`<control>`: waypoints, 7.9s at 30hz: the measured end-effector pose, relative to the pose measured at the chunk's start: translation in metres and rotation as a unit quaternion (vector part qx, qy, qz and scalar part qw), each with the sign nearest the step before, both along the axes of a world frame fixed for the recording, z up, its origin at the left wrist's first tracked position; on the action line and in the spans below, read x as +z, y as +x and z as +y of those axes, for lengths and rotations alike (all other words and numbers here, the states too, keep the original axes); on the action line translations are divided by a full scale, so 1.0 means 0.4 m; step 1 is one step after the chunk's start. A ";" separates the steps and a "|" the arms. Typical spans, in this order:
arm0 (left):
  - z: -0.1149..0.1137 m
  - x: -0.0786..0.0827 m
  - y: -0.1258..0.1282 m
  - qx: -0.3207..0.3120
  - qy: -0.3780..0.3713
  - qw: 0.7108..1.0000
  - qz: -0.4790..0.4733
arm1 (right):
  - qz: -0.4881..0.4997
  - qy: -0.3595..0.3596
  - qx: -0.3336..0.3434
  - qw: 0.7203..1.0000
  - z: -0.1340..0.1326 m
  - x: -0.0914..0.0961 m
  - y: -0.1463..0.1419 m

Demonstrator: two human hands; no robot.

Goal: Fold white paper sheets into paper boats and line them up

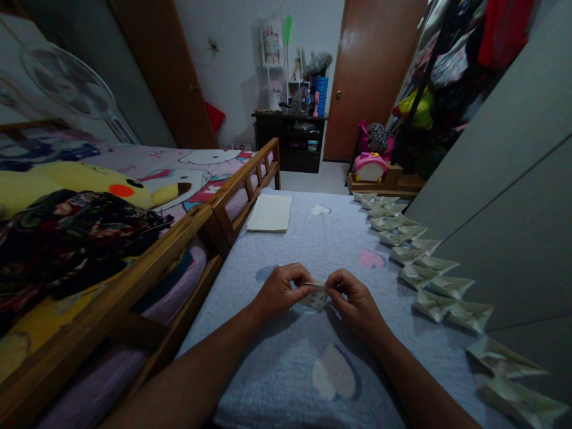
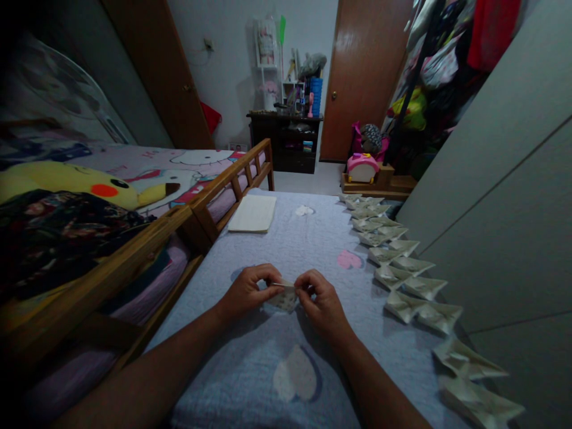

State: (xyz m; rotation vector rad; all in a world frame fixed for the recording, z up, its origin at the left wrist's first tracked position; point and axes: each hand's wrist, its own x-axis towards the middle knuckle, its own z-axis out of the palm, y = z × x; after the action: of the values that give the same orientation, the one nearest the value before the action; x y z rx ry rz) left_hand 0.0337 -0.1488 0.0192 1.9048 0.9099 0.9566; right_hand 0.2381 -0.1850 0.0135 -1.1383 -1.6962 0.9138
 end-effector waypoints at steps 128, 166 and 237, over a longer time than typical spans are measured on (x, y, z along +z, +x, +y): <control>-0.095 -0.051 0.080 -0.038 0.312 0.868 0.384 | -0.276 0.066 -0.042 0.958 -0.002 -0.034 0.013; -0.107 -0.017 0.068 0.006 0.223 0.843 0.489 | -0.362 0.053 -0.035 0.930 -0.014 0.001 0.015; -0.016 -0.016 0.016 0.067 0.048 0.949 0.304 | -0.305 0.020 -0.039 0.951 0.020 -0.031 0.005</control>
State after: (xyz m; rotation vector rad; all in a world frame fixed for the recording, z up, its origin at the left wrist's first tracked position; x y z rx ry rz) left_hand 0.0400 -0.1553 0.0127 2.2950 1.3785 0.4850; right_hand 0.2403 -0.1770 0.0011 -1.5540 -2.1207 0.4934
